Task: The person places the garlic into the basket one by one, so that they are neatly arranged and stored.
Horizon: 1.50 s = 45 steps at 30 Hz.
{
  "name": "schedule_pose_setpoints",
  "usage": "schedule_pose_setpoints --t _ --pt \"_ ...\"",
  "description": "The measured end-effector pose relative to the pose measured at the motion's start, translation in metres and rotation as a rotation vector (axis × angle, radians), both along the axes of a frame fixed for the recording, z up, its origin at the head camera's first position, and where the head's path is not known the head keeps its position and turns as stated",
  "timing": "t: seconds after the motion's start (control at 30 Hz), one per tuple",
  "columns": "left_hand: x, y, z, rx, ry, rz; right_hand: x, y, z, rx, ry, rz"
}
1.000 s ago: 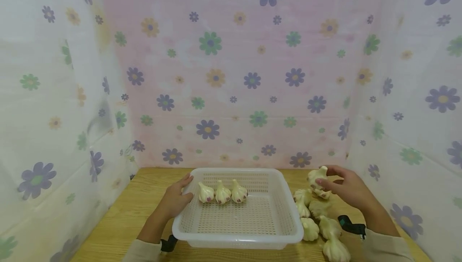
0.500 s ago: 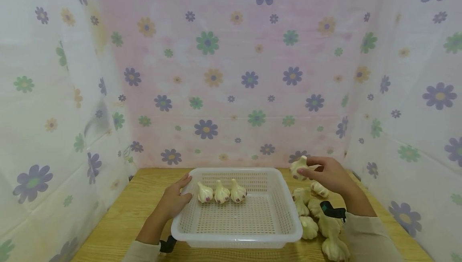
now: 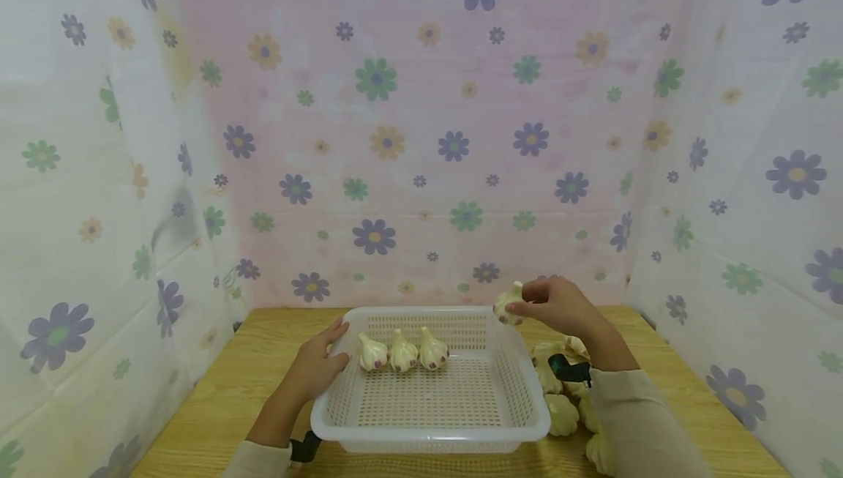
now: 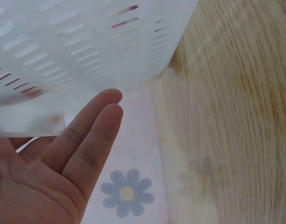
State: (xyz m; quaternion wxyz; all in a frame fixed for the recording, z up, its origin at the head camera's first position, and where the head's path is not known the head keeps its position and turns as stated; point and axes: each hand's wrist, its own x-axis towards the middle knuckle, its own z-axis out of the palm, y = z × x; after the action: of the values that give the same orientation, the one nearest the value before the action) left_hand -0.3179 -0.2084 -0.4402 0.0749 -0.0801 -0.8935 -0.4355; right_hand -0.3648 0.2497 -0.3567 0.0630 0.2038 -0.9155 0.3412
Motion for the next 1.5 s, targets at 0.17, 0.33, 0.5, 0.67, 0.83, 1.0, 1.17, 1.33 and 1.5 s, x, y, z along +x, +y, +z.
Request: schedule_pose_setpoints --t 0.17,0.33,0.5,0.67,0.83,1.0,1.17,1.33,1.5 --pt "0.001 0.0 0.0 -0.015 0.02 0.002 -0.008 -0.019 -0.004 -0.015 -0.036 0.02" --pt "0.001 0.001 0.0 -0.005 0.019 0.001 -0.011 -0.035 -0.007 -0.03 -0.086 -0.008" --pt "0.002 0.001 0.002 -0.01 0.025 0.002 -0.014 -0.047 -0.011 -0.026 -0.132 -0.031" --pt "0.003 0.002 0.004 -0.01 0.021 -0.001 -0.017 -0.057 -0.018 -0.028 -0.146 -0.038" --pt "0.002 0.002 0.003 -0.011 0.013 0.003 -0.017 -0.068 -0.024 -0.02 -0.182 -0.072" --pt "0.001 0.002 0.001 -0.004 -0.001 0.001 -0.016 -0.077 -0.027 0.008 -0.199 -0.1" --pt "0.001 0.002 0.0 -0.007 0.002 0.0 -0.014 -0.086 -0.025 0.046 -0.207 -0.109" --pt "0.0 0.001 -0.001 -0.022 0.011 0.003 -0.016 -0.092 -0.027 0.118 -0.205 -0.155" --pt "-0.002 0.0 -0.002 -0.027 0.016 0.002 -0.019 -0.098 -0.031 0.234 -0.211 -0.189"
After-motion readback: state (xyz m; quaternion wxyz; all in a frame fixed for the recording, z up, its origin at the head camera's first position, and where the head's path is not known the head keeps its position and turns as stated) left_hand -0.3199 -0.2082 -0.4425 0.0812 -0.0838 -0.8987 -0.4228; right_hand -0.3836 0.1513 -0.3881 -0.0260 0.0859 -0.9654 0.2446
